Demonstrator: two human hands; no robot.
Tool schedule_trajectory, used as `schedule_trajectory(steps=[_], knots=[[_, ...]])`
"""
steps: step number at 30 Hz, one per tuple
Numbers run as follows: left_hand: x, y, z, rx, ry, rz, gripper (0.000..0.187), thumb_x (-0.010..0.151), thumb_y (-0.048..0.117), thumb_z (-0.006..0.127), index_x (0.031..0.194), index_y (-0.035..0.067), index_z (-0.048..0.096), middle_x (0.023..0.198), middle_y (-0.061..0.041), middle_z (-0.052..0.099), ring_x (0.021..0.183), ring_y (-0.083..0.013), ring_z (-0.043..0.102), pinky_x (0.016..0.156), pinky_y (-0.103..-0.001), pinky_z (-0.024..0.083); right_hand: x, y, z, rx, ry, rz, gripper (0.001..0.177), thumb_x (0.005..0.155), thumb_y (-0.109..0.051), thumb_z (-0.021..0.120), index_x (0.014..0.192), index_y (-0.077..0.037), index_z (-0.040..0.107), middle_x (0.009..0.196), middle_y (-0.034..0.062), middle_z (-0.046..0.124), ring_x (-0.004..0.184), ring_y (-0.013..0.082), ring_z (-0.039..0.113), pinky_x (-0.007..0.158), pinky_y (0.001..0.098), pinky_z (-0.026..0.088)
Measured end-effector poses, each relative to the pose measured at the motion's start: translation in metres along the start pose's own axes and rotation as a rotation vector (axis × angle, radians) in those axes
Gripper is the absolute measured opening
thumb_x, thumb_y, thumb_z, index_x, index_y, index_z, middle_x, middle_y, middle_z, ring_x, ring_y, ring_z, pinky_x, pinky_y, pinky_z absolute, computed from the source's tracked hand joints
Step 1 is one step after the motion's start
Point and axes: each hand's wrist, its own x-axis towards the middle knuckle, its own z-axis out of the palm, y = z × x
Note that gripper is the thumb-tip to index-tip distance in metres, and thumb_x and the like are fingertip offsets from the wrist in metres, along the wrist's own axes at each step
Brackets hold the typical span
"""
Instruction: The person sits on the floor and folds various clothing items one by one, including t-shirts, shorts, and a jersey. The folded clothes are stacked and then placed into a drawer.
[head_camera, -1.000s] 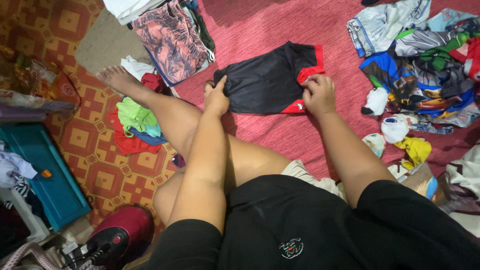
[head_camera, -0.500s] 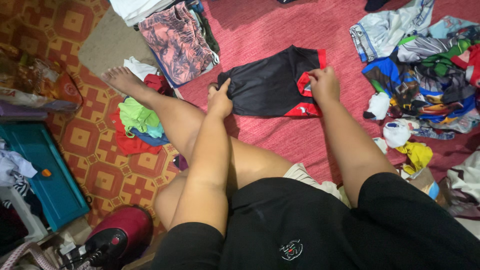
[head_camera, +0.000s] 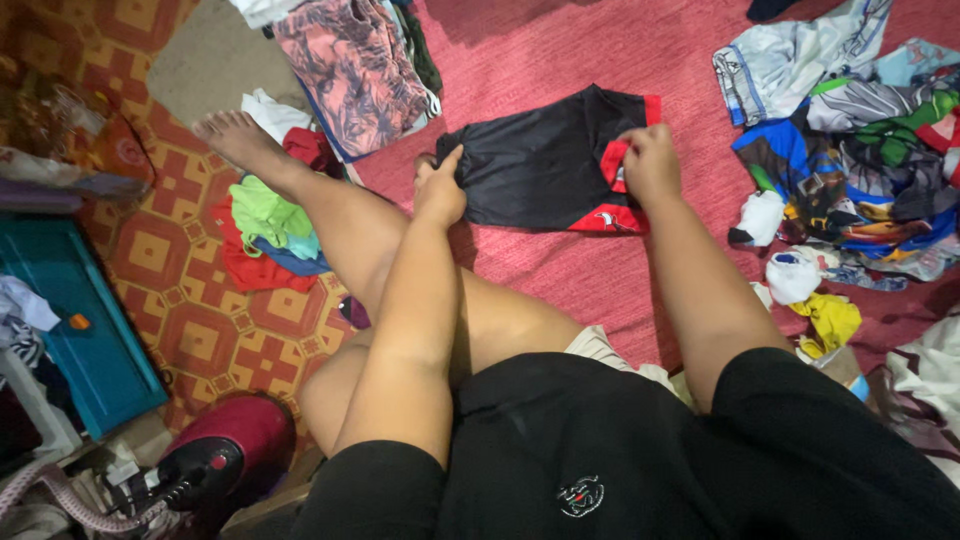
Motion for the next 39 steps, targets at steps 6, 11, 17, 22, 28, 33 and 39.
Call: schedule_trajectory(steps=[6, 11, 17, 22, 28, 33, 39], knots=[[0.001, 0.0, 0.004, 0.042, 0.012, 0.013, 0.078, 0.083, -0.001, 0.061, 0.148, 0.04, 0.05, 0.154, -0.019, 0.032, 0.136, -0.0422, 0.044, 0.112, -0.045, 0.04, 0.039, 0.056, 0.009, 0.161, 0.147, 0.137, 0.022, 0.097, -0.006, 0.059, 0.112, -0.01, 0.075, 0.098, 0.0152, 0.07, 0.094, 0.0313, 0.069, 0.085, 0.0412, 0.053], [0.001, 0.003, 0.004, 0.081, 0.0, 0.006, 0.08, 0.083, 0.0, 0.061, 0.151, 0.04, 0.045, 0.155, -0.02, 0.032, 0.136, -0.0429, 0.044, 0.112, -0.047, 0.04, 0.072, 0.09, 0.023, 0.427, 0.266, 0.184, 0.021, 0.098, -0.004, 0.058, 0.111, -0.007, 0.074, 0.102, 0.0119, 0.075, 0.092, 0.0265, 0.074, 0.086, 0.0357, 0.055], [-0.006, 0.008, -0.004, 0.05, 0.029, 0.041, 0.069, 0.086, 0.012, 0.069, 0.147, 0.035, 0.048, 0.15, -0.022, 0.035, 0.132, -0.044, 0.046, 0.11, -0.047, 0.041, 0.065, 0.051, 0.024, -0.009, 0.297, 0.002, 0.016, 0.099, -0.014, 0.069, 0.112, -0.008, 0.075, 0.114, 0.015, 0.071, 0.112, 0.0352, 0.063, 0.101, 0.0459, 0.047], [-0.004, 0.004, -0.001, 0.011, 0.1, 0.077, 0.069, 0.085, -0.003, 0.06, 0.143, 0.035, 0.058, 0.147, -0.02, 0.042, 0.125, -0.0412, 0.057, 0.107, -0.045, 0.047, 0.08, -0.028, 0.013, -0.153, 0.098, -0.186, 0.034, 0.089, -0.033, 0.08, 0.114, -0.01, 0.076, 0.118, 0.0129, 0.07, 0.118, 0.0393, 0.055, 0.096, 0.0565, 0.04], [-0.004, 0.005, -0.004, -0.025, 0.051, 0.019, 0.077, 0.081, -0.009, 0.058, 0.142, 0.036, 0.057, 0.147, -0.019, 0.038, 0.125, -0.041, 0.055, 0.105, -0.044, 0.047, 0.119, -0.046, 0.008, -0.202, -0.276, 0.168, 0.022, 0.091, -0.041, 0.074, 0.106, -0.024, 0.079, 0.117, 0.0114, 0.07, 0.118, 0.0377, 0.057, 0.096, 0.058, 0.042], [-0.006, 0.006, -0.005, 0.013, 0.037, 0.015, 0.074, 0.086, -0.007, 0.058, 0.145, 0.038, 0.056, 0.148, -0.019, 0.038, 0.126, -0.0416, 0.056, 0.107, -0.046, 0.046, 0.136, -0.023, 0.019, -0.145, -0.317, 0.095, 0.028, 0.1, -0.042, 0.07, 0.113, -0.019, 0.076, 0.114, 0.0121, 0.074, 0.111, 0.0347, 0.067, 0.1, 0.0535, 0.045], [0.001, 0.003, -0.001, -0.004, 0.021, -0.012, 0.079, 0.081, -0.007, 0.061, 0.146, 0.039, 0.053, 0.152, -0.02, 0.033, 0.13, -0.043, 0.051, 0.108, -0.045, 0.045, 0.142, -0.003, 0.007, -0.284, -0.581, 0.0, 0.045, 0.082, -0.043, 0.084, 0.112, -0.012, 0.071, 0.109, 0.0146, 0.073, 0.107, 0.0346, 0.066, 0.091, 0.0522, 0.046]])
